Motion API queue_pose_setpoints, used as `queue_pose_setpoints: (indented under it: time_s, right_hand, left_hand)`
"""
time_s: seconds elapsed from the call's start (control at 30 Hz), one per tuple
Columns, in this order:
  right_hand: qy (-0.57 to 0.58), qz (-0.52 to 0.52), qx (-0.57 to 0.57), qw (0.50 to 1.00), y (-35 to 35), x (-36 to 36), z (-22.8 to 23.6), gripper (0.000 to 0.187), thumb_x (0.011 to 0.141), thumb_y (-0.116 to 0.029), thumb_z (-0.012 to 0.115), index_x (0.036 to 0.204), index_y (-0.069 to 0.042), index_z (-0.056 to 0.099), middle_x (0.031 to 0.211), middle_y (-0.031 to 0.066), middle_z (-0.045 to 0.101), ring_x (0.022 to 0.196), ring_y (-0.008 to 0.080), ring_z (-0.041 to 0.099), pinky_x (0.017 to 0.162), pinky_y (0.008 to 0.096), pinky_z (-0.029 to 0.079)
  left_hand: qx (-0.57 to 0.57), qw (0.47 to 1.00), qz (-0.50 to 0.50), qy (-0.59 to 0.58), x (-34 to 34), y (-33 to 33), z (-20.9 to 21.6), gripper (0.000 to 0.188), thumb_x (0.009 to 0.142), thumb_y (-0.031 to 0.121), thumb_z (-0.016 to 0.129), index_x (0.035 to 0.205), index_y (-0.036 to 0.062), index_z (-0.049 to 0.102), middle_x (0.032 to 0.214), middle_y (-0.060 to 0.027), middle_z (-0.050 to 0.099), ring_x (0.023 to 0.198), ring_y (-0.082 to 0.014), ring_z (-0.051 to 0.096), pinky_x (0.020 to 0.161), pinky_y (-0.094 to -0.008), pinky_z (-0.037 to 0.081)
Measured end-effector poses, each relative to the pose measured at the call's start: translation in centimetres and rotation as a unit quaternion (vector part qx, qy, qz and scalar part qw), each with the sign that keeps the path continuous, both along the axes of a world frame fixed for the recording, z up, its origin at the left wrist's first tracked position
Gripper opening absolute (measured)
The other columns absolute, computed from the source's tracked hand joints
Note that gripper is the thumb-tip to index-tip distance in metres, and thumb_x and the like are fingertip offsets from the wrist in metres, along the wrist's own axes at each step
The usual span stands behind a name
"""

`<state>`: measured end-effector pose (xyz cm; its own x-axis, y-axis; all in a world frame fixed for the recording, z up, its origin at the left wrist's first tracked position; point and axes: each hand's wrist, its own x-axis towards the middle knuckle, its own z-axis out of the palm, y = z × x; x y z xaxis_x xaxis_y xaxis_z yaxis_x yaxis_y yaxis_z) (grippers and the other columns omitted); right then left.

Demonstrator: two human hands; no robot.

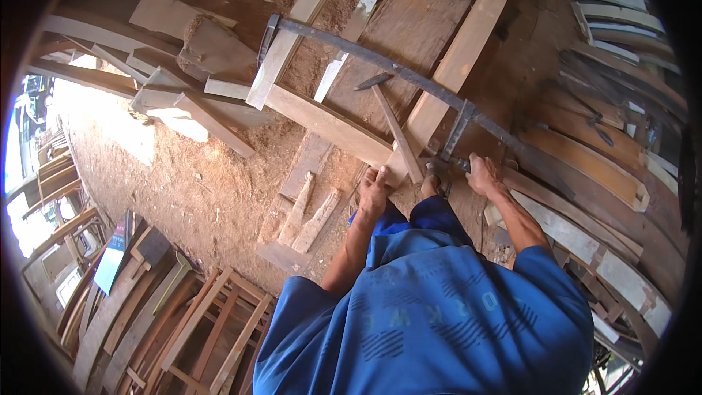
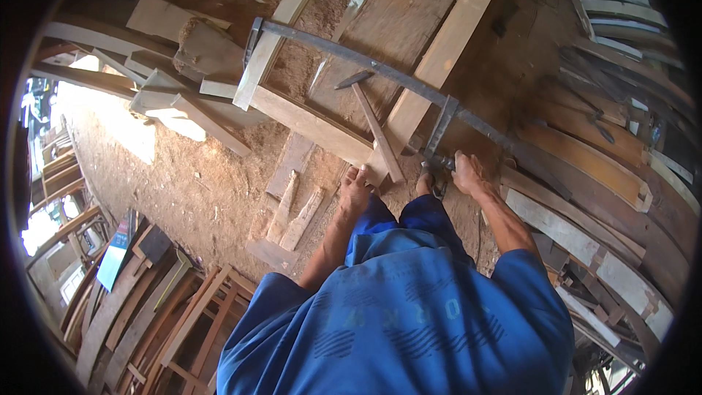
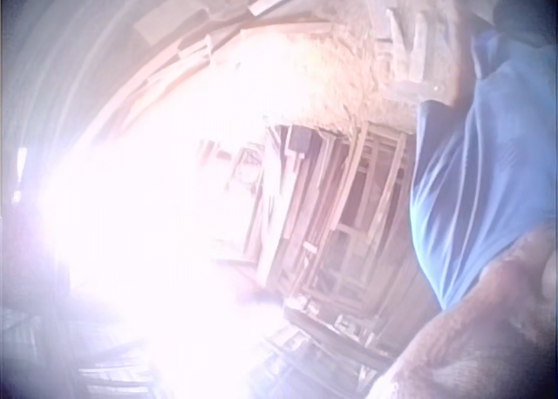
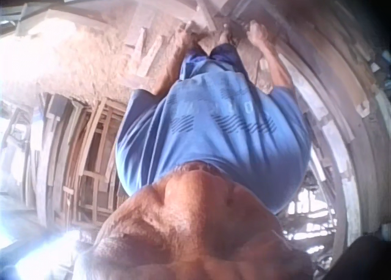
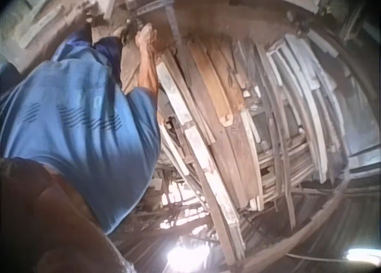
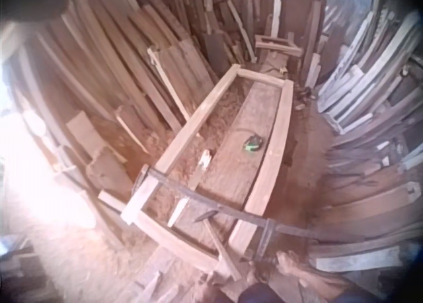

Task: The person assembles a wood frame by hammering a joint and using a large carpenter's square to check alignment.

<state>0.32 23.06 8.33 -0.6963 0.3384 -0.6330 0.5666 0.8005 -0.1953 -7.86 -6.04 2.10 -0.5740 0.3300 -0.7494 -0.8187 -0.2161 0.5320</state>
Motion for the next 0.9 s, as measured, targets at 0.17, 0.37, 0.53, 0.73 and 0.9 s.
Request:
queue_pose_setpoints:
  time_s: [0.17,0.37,0.53,0.73,0.9]
  right_hand:
    - [-0.016,0.049,-0.077,0.996,2.1,-1.1,1.0,0.029,0.078,-0.013,0.069,0.101,0.003,0.062,0.099,0.0314,0.065,0.101,0.0476,0.063,0.087,0.0529,0.051]
    - [-0.073,0.077,-0.147,0.983,2.9,-1.8,2.7,0.040,0.075,-0.014,0.064,0.110,0.005,0.058,0.109,0.0323,0.064,0.110,0.0481,0.060,0.094,0.0519,0.049]
    - [0.177,0.157,-0.162,0.958,1.5,-5.4,6.9,0.034,0.089,-0.018,0.059,0.116,0.004,0.055,0.110,0.0303,0.064,0.102,0.0479,0.061,0.088,0.0545,0.048]
    - [0.251,0.157,-0.133,0.946,-6.6,-14.3,4.4,0.049,0.093,-0.032,0.060,0.123,0.006,0.055,0.114,0.0320,0.063,0.110,0.0463,0.059,0.097,0.0516,0.045]
    - [0.124,0.143,0.019,0.982,-10.3,-18.1,1.6,0.054,0.081,-0.038,0.069,0.115,0.003,0.064,0.117,0.0276,0.065,0.111,0.0426,0.062,0.098,0.0491,0.047]
  left_hand:
    - [-0.044,0.998,0.036,0.006,0.5,0.4,0.3,0.022,0.100,0.027,0.057,0.103,0.0047,0.059,0.095,-0.0073,0.064,0.087,-0.0188,0.063,0.078,-0.0364,0.052]
    - [0.092,0.982,0.141,0.089,1.3,1.3,0.2,0.021,0.095,0.019,0.058,0.106,0.0008,0.057,0.103,-0.0094,0.064,0.094,-0.0206,0.063,0.085,-0.0382,0.052]
    - [0.099,0.968,0.210,0.096,4.0,2.1,-0.5,0.038,0.090,0.006,0.060,0.126,0.0111,0.049,0.110,-0.0076,0.062,0.096,-0.0205,0.061,0.082,-0.0395,0.050]
    - [0.101,0.958,0.262,0.053,5.0,2.3,-0.7,0.043,0.090,0.004,0.061,0.130,0.0170,0.049,0.110,-0.0025,0.060,0.099,-0.0193,0.061,0.082,-0.0389,0.050]
    - [0.083,0.977,0.191,0.051,3.6,2.6,-0.4,0.049,0.093,0.004,0.059,0.138,0.0152,0.043,0.113,-0.0031,0.059,0.102,-0.0192,0.061,0.088,-0.0420,0.052]
